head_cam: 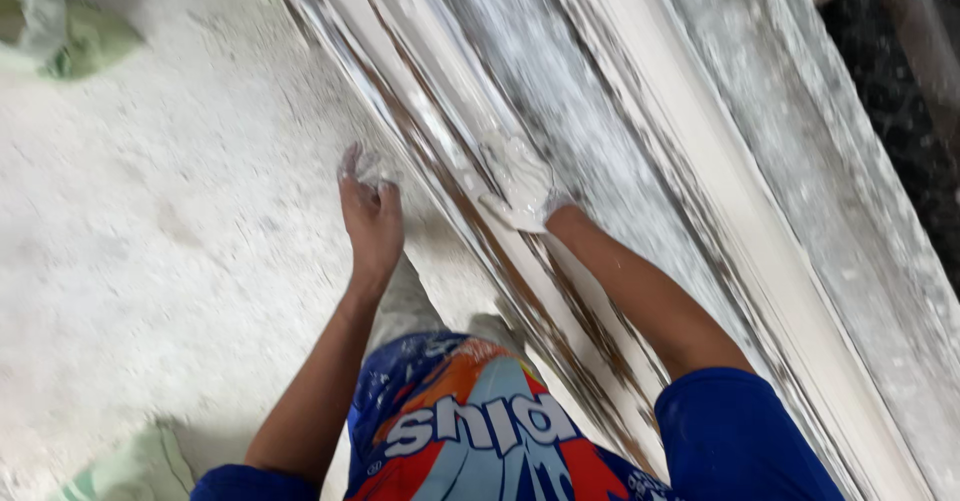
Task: The person pours gypsum powder from a woven sack into a small bowl, carries the bowl to a work area, and mixes a plaster slurry by hand in the bowl. The person then scoops the slurry and spreads it by hand along a decorative cornice molding lying on the floor.
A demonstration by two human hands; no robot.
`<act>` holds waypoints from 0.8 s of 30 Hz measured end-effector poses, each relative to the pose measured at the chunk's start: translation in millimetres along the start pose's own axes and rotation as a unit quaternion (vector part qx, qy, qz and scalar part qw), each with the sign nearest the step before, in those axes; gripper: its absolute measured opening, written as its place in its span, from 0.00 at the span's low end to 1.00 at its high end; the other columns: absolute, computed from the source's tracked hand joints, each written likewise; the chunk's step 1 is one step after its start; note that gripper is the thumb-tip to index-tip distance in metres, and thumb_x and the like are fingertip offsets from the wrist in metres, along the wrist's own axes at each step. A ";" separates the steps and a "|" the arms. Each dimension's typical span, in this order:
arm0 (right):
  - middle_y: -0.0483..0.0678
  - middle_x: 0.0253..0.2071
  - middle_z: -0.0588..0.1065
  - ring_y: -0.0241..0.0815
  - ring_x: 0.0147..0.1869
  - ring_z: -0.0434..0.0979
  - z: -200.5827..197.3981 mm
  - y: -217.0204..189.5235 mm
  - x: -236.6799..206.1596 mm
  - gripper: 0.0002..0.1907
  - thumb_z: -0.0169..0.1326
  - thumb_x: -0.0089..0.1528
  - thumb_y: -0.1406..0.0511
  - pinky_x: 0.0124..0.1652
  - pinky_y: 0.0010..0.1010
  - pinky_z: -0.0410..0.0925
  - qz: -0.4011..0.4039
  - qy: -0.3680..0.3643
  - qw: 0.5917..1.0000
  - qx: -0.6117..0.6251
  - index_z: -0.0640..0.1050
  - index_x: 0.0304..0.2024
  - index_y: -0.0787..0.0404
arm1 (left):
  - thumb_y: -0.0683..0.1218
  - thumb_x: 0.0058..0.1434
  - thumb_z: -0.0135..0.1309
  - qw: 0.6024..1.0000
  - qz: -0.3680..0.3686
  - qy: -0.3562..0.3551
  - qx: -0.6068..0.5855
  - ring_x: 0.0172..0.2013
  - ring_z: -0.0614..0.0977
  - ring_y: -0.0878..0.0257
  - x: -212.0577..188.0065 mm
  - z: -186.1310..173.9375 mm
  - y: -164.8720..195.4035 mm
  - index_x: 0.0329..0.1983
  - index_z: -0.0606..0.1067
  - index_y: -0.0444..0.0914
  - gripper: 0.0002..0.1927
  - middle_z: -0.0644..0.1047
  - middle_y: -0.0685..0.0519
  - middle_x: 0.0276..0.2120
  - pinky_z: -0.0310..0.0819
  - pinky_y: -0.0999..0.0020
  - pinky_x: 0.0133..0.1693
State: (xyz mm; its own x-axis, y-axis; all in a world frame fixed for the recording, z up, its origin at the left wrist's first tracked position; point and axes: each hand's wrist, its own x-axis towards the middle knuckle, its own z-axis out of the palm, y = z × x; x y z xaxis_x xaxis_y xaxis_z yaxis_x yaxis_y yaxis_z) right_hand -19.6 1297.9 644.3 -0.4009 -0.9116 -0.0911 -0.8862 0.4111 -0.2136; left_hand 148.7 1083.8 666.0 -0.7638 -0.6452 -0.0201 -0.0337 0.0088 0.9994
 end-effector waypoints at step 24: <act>0.59 0.80 0.50 0.58 0.84 0.47 109.2 -97.8 -770.7 0.41 0.50 0.68 0.54 0.78 0.49 0.45 -0.005 0.023 1.000 0.020 0.54 0.76 0.68 | 0.34 0.71 0.44 0.998 -0.029 -0.003 0.054 0.42 0.77 0.66 -709.6 89.8 -30.6 0.77 0.50 0.33 0.33 0.68 0.42 0.62 0.76 0.71 0.43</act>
State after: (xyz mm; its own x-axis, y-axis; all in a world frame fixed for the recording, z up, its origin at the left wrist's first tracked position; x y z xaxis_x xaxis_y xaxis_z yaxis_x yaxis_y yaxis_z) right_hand 401.5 1959.7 629.2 -0.4030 -0.9141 -0.0447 -0.8804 0.4005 -0.2540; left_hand 633.8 1610.0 647.1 -0.7629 -0.6418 -0.0780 -0.1466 0.0542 0.9877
